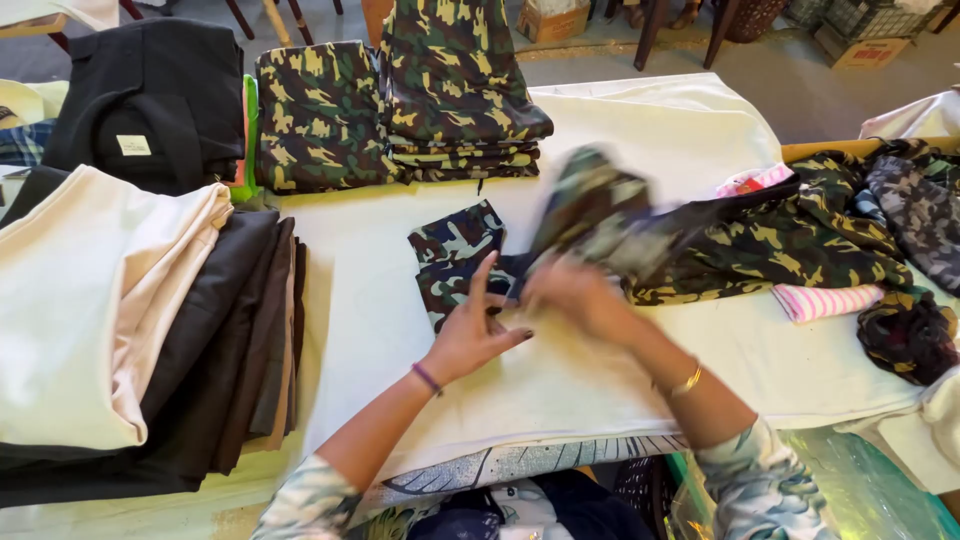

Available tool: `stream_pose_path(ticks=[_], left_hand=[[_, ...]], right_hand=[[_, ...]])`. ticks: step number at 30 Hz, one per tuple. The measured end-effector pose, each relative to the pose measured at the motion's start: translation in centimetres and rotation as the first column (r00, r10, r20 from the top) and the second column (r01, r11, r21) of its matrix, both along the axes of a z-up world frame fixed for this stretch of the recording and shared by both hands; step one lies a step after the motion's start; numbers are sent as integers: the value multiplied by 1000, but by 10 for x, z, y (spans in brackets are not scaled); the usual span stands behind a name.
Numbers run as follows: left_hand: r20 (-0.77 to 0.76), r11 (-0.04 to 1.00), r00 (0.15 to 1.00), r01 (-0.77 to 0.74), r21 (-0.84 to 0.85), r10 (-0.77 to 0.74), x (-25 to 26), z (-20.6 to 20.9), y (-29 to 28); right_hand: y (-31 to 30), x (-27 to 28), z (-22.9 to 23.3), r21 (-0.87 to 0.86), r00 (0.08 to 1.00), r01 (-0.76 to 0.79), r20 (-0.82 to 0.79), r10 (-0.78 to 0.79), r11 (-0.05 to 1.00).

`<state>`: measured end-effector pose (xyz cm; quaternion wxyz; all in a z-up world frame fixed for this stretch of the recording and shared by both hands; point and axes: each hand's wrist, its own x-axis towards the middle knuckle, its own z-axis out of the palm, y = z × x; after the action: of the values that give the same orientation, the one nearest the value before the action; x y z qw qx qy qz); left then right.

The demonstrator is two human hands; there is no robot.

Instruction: Folding camouflage patterned pants on a work table.

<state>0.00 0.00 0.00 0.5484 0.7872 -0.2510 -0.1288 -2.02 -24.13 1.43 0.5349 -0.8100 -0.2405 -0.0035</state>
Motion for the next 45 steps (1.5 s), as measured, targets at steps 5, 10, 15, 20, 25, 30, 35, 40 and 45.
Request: stream_pose_path(ticks=[5, 10, 15, 20, 25, 30, 35, 40, 45], left_hand=[[-122, 1000, 992, -6, -25, 3, 63, -96, -1], [-264, 999, 965, -10, -35, 1, 97, -219, 20], [294, 947, 950, -185, 262, 104, 89, -240, 9], [337, 998, 942, -34, 50, 16, 62, -197, 1], [490, 861, 785, 104, 497, -378, 17, -147, -10], [-191, 275, 612, 583, 764, -767, -42, 22, 16], [90, 902, 900, 417, 113, -427, 11, 37, 54], [497, 951, 865, -207, 231, 68, 59, -31, 59], [493, 961, 860, -12, 276, -131, 31, 2, 41]], right_hand=[[-8, -32, 29, -517, 984, -80, 94, 150, 852], [-113, -3, -7, -890, 792, 297, 27, -610, 347], [-242, 19, 2, -685, 746, 561, 176, -642, 465], [-322, 29, 66, -465, 809, 564, 142, -571, 683], [-338, 62, 6, -132, 867, 493, 160, -472, 860], [-146, 94, -80, -372, 876, 389, -133, -463, 843], [-35, 92, -78, -478, 949, 80, -233, -214, 875], [8, 86, -57, -227, 989, 64, -119, -93, 972], [17, 65, -48, 83, 994, -66, -77, 72, 994]])
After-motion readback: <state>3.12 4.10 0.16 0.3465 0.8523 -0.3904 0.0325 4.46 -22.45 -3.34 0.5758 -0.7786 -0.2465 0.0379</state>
